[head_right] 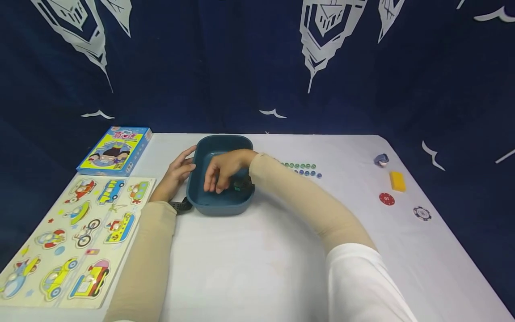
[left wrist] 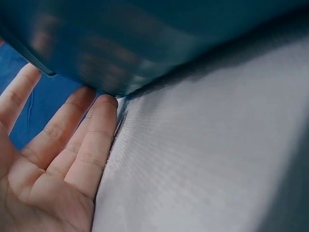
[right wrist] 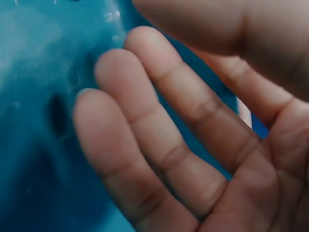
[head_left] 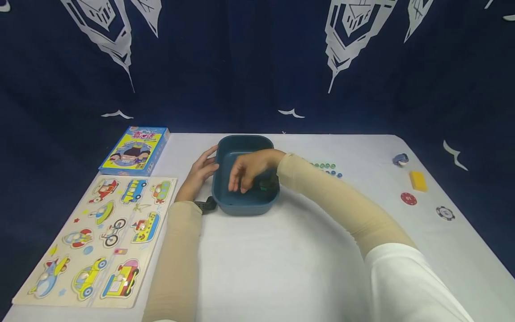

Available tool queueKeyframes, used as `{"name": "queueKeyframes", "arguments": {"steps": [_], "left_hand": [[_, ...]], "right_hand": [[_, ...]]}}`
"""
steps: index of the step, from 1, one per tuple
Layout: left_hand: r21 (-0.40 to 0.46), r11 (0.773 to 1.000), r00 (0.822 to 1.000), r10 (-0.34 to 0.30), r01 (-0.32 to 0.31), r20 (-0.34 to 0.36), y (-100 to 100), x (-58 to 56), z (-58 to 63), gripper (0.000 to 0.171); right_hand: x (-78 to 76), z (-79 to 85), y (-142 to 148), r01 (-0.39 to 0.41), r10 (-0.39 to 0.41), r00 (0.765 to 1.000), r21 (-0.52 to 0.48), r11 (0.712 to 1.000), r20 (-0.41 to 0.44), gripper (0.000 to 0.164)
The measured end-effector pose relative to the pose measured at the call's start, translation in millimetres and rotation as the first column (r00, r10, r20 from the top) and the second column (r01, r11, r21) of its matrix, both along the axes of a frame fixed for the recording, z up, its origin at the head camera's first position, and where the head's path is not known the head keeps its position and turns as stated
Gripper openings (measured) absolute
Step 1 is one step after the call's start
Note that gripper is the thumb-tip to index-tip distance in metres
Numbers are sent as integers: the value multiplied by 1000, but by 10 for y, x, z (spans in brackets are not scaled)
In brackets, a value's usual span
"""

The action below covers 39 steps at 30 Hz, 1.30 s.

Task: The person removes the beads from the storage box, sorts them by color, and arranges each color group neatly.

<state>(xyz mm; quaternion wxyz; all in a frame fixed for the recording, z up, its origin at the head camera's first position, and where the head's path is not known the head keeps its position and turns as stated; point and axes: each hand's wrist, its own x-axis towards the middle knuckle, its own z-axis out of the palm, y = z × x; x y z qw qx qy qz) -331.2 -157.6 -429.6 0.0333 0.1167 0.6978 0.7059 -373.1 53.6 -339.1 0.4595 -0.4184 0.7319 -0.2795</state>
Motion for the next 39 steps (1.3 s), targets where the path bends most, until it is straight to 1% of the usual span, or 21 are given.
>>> {"name": "queueKeyframes", "arguments": {"steps": [6,12,14,17,22,27,30,39], "left_hand": [[2,1000,1000,-5,5,-9,34,-1,-5,64],[-15,1000,1000,-9,9,-15,43,-6,-2,63],[-18,1000,1000,-6,6,-16,46,-4,8,63],[-15,1000,1000,-2,2,-16,43,-4,18,63],[-20,1000,1000,2,-2,-12,32,-3,20,63],[-17,1000,1000,6,-6,-9,22,3,23,64],[-14,1000,1000,4,-4,-9,13,3,20,64],[-14,1000,1000,-3,3,-16,-3,16,14,64]], "right_hand": [[5,-94,-172,-65,64,998,65,996,21,38],[49,-167,-263,-139,137,990,129,982,23,41],[73,-181,-276,-143,142,990,146,979,18,40],[100,-213,-291,-131,129,991,152,980,25,37],[132,-278,-301,-92,86,995,131,987,50,29],[158,-305,-314,-73,68,997,115,991,42,26],[164,-319,-322,-75,72,997,112,991,32,25],[175,-339,-342,-116,117,993,91,989,-14,21]]}}
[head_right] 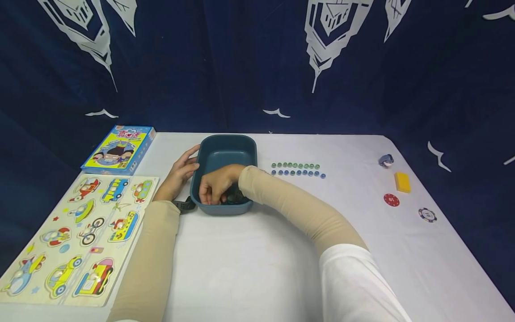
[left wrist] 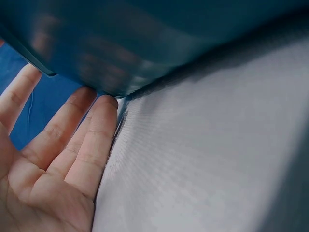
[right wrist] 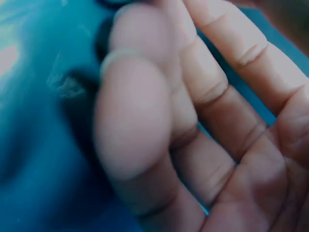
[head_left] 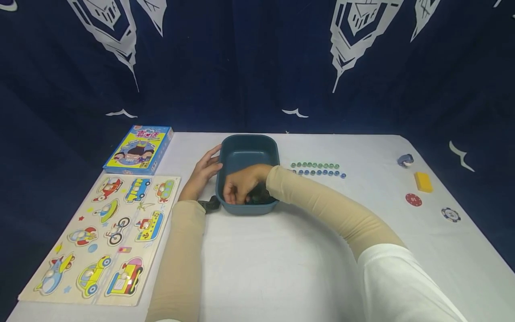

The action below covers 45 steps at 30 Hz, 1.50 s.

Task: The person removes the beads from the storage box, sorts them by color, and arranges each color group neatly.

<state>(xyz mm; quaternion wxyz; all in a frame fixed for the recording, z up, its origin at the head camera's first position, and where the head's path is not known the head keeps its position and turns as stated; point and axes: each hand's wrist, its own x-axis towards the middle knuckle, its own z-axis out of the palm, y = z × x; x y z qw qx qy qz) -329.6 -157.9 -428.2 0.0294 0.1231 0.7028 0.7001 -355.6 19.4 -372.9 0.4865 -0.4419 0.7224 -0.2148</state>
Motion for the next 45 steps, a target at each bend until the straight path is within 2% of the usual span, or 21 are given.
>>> {"name": "queueKeyframes", "arguments": {"steps": [3,7,10,13,18,20,23,25,28,30,33,34,36,38,40,42,45], "left_hand": [[-4,1000,1000,-6,6,-1,31,-8,-1,64],[-17,1000,1000,-6,6,4,62,-20,-2,64],[-24,1000,1000,-4,4,14,75,-24,-1,64],[-19,1000,1000,-2,2,27,76,-10,5,63],[-11,1000,999,-2,3,33,66,24,21,64],[-15,1000,1000,-2,3,31,65,33,26,64],[-21,1000,1000,-1,2,27,62,39,26,63],[-29,1000,1000,1,0,26,52,45,25,63],[-30,1000,1000,1,0,30,34,52,26,64],[-25,1000,999,-2,3,34,22,60,33,64],[-22,1000,999,-5,6,42,12,76,43,65],[-19,1000,999,-6,7,43,10,81,45,65],[-14,1000,999,-8,9,45,6,90,48,65],[-13,1000,999,-8,9,47,5,89,41,65],[-12,1000,999,-12,13,47,2,81,33,65],[-13,1000,999,-13,14,48,3,71,27,65],[-5,1000,999,-16,16,44,4,59,28,65]], "right_hand": [[-5,31,63,1,-1,1000,-31,1000,-5,21],[-34,124,198,21,-20,1000,-121,992,7,18],[-65,209,336,48,-46,999,-212,976,11,14],[-73,301,496,84,-84,996,-307,948,12,14],[-38,457,841,198,-208,978,-434,879,24,17],[-22,503,1012,260,-283,959,-482,837,26,19],[27,561,1271,355,-408,913,-549,757,29,19],[63,575,1445,414,-498,867,-592,692,23,17],[132,561,1695,500,-634,772,-652,570,37,13],[170,526,1862,554,-720,691,-687,470,64,13],[210,461,2094,610,-808,572,-730,307,138,13],[220,440,2166,620,-833,533,-740,262,152,12],[236,401,2297,627,-876,455,-756,188,160,12],[252,364,2418,634,-919,371,-760,142,138,13],[271,320,2531,651,-947,297,-752,105,126,15],[290,272,2639,673,-963,237,-737,69,126,19],[310,189,2791,715,-979,162,-699,32,121,24]]}}
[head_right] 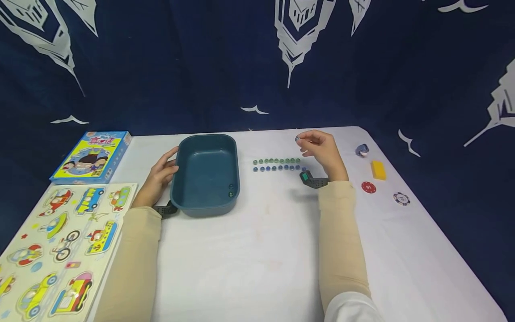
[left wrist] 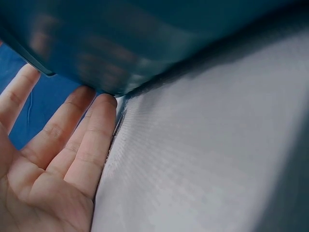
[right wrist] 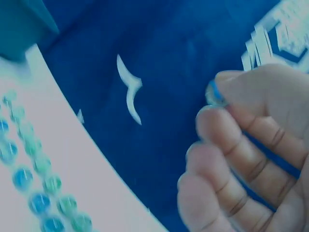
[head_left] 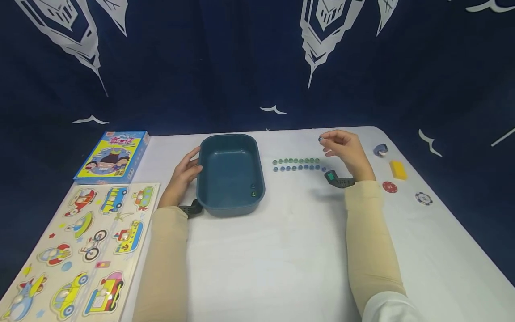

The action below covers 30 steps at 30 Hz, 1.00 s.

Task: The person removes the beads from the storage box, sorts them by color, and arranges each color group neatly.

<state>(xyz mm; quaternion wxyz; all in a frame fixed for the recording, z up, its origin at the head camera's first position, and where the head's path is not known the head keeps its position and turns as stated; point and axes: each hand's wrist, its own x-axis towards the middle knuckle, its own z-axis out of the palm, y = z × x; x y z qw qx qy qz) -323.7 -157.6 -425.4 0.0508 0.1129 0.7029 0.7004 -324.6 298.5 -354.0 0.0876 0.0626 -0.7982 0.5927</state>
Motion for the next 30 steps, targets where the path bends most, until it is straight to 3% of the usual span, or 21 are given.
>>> {"name": "queueKeyframes", "arguments": {"steps": [5,14,20,30], "left_hand": [[6,1000,1000,-4,4,-7,-6,4,16,64],[-31,1000,1000,6,-6,13,11,7,15,65],[-35,999,1000,7,-6,19,8,11,22,66],[-37,999,1000,13,-12,19,21,18,27,66]], "right_hand": [[15,-145,208,59,-67,990,65,996,127,27],[-7,-408,422,69,-133,946,218,974,295,31],[-18,-495,459,58,-159,929,292,955,334,33],[45,-473,453,34,-197,893,376,926,404,34]]}}
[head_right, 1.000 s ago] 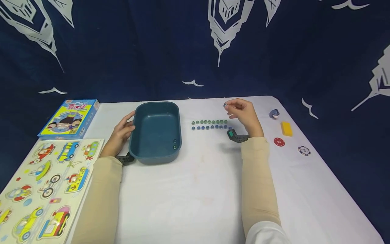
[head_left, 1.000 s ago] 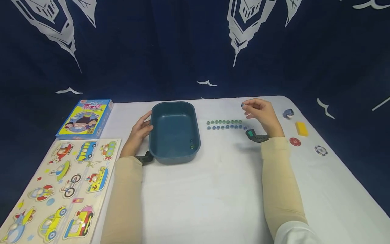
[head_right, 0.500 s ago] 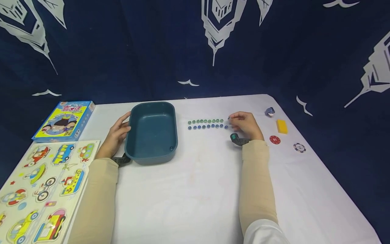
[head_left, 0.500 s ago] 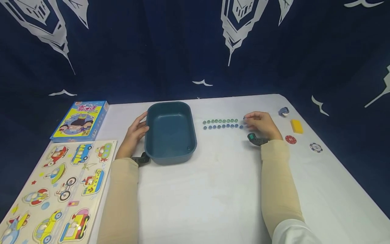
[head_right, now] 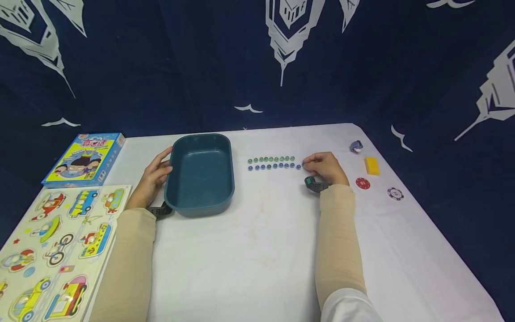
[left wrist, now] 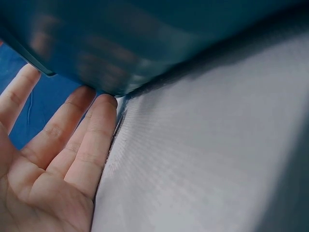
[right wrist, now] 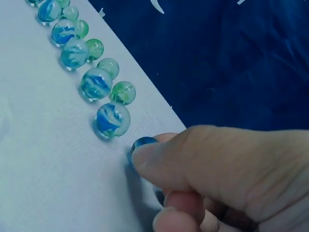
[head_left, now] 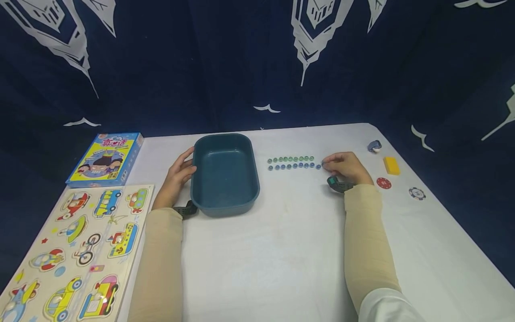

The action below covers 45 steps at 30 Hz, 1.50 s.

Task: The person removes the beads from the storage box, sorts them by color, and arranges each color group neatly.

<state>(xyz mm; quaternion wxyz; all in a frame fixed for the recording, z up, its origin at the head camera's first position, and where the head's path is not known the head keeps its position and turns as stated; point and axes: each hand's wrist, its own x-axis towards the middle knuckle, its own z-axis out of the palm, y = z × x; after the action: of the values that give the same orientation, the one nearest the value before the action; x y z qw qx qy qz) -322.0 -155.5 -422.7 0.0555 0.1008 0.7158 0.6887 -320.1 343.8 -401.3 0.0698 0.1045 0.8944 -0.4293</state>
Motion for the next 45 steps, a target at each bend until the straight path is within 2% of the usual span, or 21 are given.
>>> {"name": "queueKeyframes", "arguments": {"steps": [3,7,13,17,22,25,26,29,32,36,39,42,45], "left_hand": [[5,1000,1000,2,-2,-6,-11,5,1,65],[20,1000,1000,2,-2,-12,-30,0,-8,64],[46,999,999,-8,10,-34,-57,-7,-22,64],[52,999,999,-3,5,-33,-59,-9,-42,64],[53,999,1000,-2,3,-19,-52,-10,-74,64],[50,999,1000,-4,5,-21,-50,-11,-85,64],[50,999,1000,-4,5,-23,-51,-14,-90,64],[48,999,999,0,2,-33,-48,-22,-96,64],[27,1000,999,6,-5,-37,-35,-29,-99,64],[5,1000,999,0,0,-39,-13,-34,-95,64],[11,1000,999,-6,6,-42,-10,-32,-84,64],[13,1000,999,-3,3,-41,-21,-35,-75,64],[23,1000,999,-6,7,-44,-38,-46,-68,64]], "right_hand": [[1,54,-30,8,-8,1000,9,1000,-13,33],[-12,171,-79,12,-10,997,22,1000,-80,31],[-31,394,-260,-74,79,981,34,997,-177,31],[-39,541,-468,-188,181,947,0,982,-264,27],[-60,653,-808,-378,340,883,-59,924,-324,23],[-100,684,-1035,-496,447,838,-96,863,-311,22],[-118,691,-1112,-538,488,817,-100,837,-306,21],[-169,709,-1334,-657,607,744,-133,742,-280,21],[-203,720,-1524,-742,701,669,-170,648,-246,24],[-249,710,-1715,-819,793,572,-196,539,-209,24],[-279,711,-1862,-871,853,488,-174,460,-188,22],[-293,715,-2021,-910,902,407,-153,386,-142,22],[-286,703,-2177,-932,938,337,-169,321,-83,22]]}}
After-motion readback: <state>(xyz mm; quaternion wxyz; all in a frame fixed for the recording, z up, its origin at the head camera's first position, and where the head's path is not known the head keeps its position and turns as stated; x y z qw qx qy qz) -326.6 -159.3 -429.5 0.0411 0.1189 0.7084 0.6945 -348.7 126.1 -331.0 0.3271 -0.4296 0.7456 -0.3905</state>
